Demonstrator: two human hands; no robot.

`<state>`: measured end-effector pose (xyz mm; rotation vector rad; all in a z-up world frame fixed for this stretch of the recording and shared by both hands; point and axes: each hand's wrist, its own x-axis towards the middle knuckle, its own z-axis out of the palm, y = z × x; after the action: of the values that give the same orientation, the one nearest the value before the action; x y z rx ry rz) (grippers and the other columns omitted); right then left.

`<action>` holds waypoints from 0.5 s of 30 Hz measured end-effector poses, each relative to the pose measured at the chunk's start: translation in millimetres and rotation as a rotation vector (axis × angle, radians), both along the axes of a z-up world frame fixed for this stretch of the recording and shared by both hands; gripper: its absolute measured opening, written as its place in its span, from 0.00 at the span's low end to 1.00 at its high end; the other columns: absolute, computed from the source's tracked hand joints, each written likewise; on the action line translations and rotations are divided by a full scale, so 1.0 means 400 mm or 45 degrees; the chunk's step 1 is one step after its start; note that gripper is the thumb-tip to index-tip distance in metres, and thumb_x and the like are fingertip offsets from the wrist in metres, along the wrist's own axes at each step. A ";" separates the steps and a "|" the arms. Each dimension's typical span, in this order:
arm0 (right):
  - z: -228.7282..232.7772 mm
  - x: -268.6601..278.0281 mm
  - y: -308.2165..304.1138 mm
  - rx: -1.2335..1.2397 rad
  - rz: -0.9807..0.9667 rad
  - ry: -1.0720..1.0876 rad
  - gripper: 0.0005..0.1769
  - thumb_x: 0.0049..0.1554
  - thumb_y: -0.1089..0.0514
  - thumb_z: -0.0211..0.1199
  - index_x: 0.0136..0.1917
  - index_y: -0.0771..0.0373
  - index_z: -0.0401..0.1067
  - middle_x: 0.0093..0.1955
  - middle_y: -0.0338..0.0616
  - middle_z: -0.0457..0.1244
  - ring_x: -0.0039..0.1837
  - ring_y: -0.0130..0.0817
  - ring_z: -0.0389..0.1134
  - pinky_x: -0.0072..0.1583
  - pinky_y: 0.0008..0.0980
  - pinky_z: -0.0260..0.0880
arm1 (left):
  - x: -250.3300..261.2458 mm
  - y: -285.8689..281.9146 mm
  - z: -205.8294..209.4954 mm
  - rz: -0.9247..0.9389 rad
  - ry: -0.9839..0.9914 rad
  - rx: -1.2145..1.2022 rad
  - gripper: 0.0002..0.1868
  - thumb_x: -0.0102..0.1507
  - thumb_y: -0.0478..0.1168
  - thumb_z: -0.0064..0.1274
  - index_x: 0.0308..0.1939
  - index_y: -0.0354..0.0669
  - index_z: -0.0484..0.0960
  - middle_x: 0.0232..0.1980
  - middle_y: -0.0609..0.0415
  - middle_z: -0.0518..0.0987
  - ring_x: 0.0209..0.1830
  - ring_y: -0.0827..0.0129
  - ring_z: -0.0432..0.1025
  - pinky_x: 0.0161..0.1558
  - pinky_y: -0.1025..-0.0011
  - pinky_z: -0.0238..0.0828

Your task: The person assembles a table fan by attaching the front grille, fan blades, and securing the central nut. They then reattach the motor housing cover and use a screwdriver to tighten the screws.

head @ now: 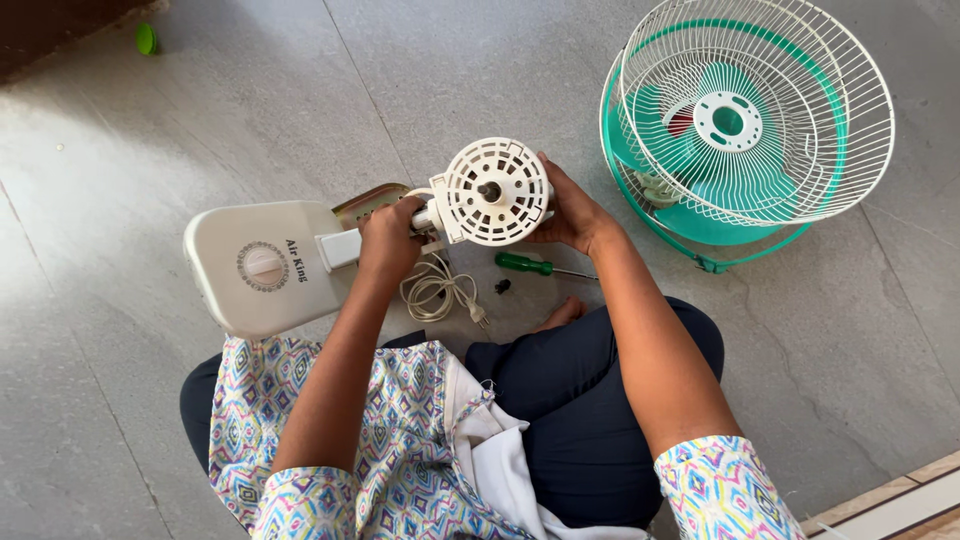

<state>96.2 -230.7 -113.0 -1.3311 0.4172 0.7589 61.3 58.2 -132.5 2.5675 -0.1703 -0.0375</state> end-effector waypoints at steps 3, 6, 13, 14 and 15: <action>-0.002 0.003 0.001 -0.007 -0.038 0.025 0.56 0.45 0.14 0.47 0.74 0.50 0.62 0.68 0.59 0.62 0.66 0.50 0.69 0.59 0.55 0.79 | 0.006 -0.007 -0.007 -0.003 0.016 0.009 0.25 0.48 0.28 0.65 0.50 0.44 0.85 0.40 0.47 0.85 0.45 0.48 0.77 0.53 0.47 0.66; 0.001 0.001 0.007 -0.093 -0.035 -0.003 0.59 0.44 0.14 0.45 0.73 0.56 0.62 0.66 0.61 0.64 0.63 0.51 0.73 0.55 0.54 0.77 | 0.009 -0.013 -0.008 0.014 0.042 0.007 0.26 0.47 0.28 0.65 0.50 0.45 0.86 0.39 0.48 0.86 0.45 0.50 0.78 0.55 0.47 0.65; -0.006 0.006 0.016 -0.023 0.012 0.065 0.55 0.48 0.18 0.40 0.70 0.60 0.67 0.65 0.57 0.66 0.62 0.46 0.73 0.58 0.51 0.80 | 0.014 -0.021 -0.020 0.011 0.052 0.048 0.27 0.45 0.29 0.68 0.49 0.44 0.86 0.38 0.49 0.86 0.46 0.52 0.78 0.55 0.48 0.64; -0.006 0.007 0.016 -0.008 0.007 0.075 0.54 0.48 0.19 0.40 0.70 0.59 0.67 0.65 0.56 0.66 0.63 0.45 0.73 0.58 0.51 0.80 | 0.015 -0.021 -0.021 0.012 0.058 0.044 0.27 0.45 0.30 0.69 0.49 0.45 0.86 0.38 0.48 0.86 0.46 0.52 0.78 0.55 0.48 0.64; -0.007 0.006 0.016 0.006 0.001 0.087 0.53 0.49 0.20 0.39 0.71 0.59 0.67 0.65 0.55 0.66 0.63 0.45 0.73 0.59 0.51 0.80 | 0.015 -0.021 -0.023 0.012 0.066 0.040 0.26 0.45 0.31 0.70 0.49 0.45 0.86 0.38 0.48 0.86 0.46 0.52 0.78 0.55 0.49 0.64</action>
<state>98.6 -224.2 -115.8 -1.3037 0.4693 0.8075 67.2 49.8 -141.5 2.5958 -0.1385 -0.1037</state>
